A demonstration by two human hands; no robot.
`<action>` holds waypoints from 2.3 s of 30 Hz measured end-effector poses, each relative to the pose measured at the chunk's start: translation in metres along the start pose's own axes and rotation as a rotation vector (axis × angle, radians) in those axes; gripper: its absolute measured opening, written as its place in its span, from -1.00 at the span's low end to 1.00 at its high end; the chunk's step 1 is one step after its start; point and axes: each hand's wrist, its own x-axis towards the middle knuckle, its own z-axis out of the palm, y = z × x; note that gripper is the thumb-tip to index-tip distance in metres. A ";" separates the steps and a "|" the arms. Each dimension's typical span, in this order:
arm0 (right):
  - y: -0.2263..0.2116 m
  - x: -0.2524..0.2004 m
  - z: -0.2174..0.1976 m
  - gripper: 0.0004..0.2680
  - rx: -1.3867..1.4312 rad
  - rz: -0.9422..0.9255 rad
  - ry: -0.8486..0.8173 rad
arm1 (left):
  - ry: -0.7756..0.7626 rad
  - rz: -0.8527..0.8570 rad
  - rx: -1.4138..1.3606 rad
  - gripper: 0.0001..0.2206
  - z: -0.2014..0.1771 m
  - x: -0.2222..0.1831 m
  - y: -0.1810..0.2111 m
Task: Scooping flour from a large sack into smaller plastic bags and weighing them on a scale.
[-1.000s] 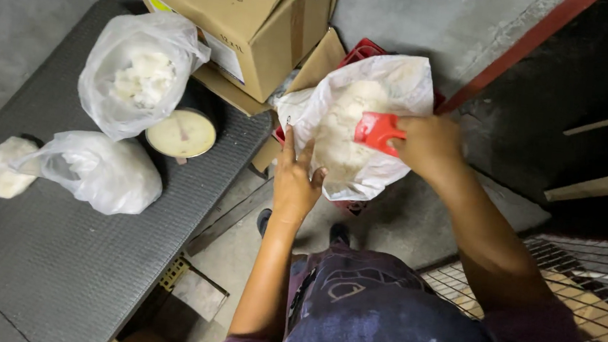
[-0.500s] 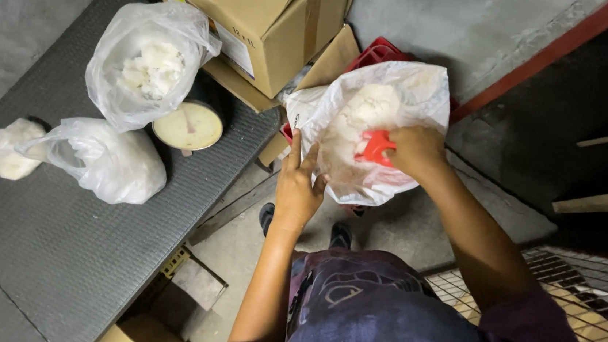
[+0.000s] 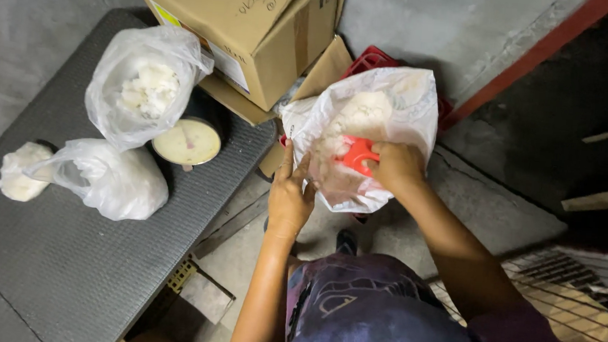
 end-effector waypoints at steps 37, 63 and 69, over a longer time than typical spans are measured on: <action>0.015 0.011 -0.030 -0.80 -0.118 -0.325 0.249 | 0.060 0.012 -0.017 -0.47 0.018 0.000 -0.011; -0.016 0.073 0.013 -0.86 -0.087 -0.473 0.340 | 0.136 0.093 -0.061 -0.50 0.024 0.001 -0.015; -0.009 0.040 -0.075 -0.85 -0.193 -0.470 0.184 | 0.103 0.073 -0.087 -0.52 0.018 0.007 -0.013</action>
